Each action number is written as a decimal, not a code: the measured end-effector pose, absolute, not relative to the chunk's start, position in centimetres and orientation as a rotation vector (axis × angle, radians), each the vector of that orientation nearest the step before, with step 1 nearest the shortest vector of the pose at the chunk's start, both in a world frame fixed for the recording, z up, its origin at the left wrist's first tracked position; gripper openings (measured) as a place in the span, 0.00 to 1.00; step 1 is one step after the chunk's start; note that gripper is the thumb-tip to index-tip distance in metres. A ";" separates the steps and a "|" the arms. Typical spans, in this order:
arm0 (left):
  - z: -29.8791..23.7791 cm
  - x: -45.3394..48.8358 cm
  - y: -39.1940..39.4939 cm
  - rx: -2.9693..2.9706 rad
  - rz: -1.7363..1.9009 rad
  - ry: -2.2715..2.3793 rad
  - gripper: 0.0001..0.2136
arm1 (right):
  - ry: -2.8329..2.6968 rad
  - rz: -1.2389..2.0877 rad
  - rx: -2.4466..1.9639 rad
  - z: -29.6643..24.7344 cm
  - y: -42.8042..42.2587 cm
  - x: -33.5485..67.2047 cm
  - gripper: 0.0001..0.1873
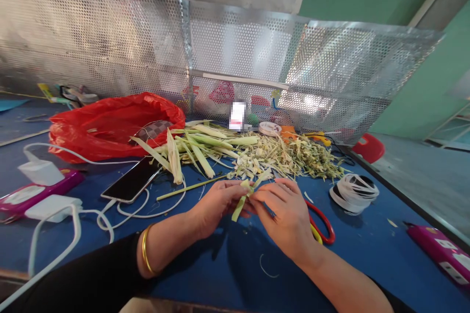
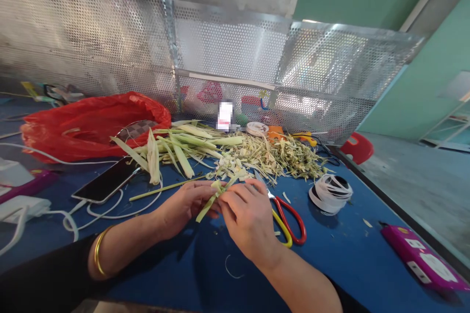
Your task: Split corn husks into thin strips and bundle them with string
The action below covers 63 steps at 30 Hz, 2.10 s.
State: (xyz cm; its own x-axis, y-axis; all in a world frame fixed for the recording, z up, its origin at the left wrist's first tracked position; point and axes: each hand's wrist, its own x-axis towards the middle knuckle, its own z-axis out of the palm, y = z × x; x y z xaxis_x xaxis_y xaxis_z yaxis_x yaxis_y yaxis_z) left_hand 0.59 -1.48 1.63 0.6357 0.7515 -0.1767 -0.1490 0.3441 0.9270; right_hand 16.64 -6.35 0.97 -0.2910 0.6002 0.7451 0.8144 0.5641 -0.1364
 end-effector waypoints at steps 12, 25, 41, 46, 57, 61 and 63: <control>0.6 1.4 -1.6 0.941 0.790 0.768 0.21 | -2.245 -0.474 -1.073 0.4 -6.6 15.8 0.09; 0.6 1.4 -1.6 1.054 0.766 0.811 0.19 | -1.920 -0.136 -1.200 0.2 -6.3 15.6 0.05; 0.6 0.9 -0.8 1.040 0.816 0.848 0.13 | -1.547 0.689 -1.361 0.1 -5.0 17.1 0.08; 1.0 0.7 -0.6 0.878 0.847 0.891 0.13 | -2.151 -0.174 -1.059 0.3 -4.8 18.3 0.08; 0.7 1.2 -1.1 1.098 0.813 0.896 0.12 | -2.221 -0.478 -0.943 0.6 -5.1 17.9 0.09; 0.6 1.4 -1.3 1.142 0.832 0.915 0.12 | -2.154 -0.364 -1.039 0.9 -5.1 17.5 0.09; 0.5 1.5 -1.4 1.185 0.840 0.893 0.12 | -2.116 -0.285 -1.111 0.8 -5.0 17.5 0.08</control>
State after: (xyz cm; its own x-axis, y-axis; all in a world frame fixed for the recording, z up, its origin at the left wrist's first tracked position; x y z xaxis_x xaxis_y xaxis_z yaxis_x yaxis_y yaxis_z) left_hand 1.47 -1.39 0.53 0.4136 0.9011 -0.1304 -0.0758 0.1769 0.9813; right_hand 17.47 -5.02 0.77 -0.3709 0.6275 0.6846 0.7865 0.6043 -0.1278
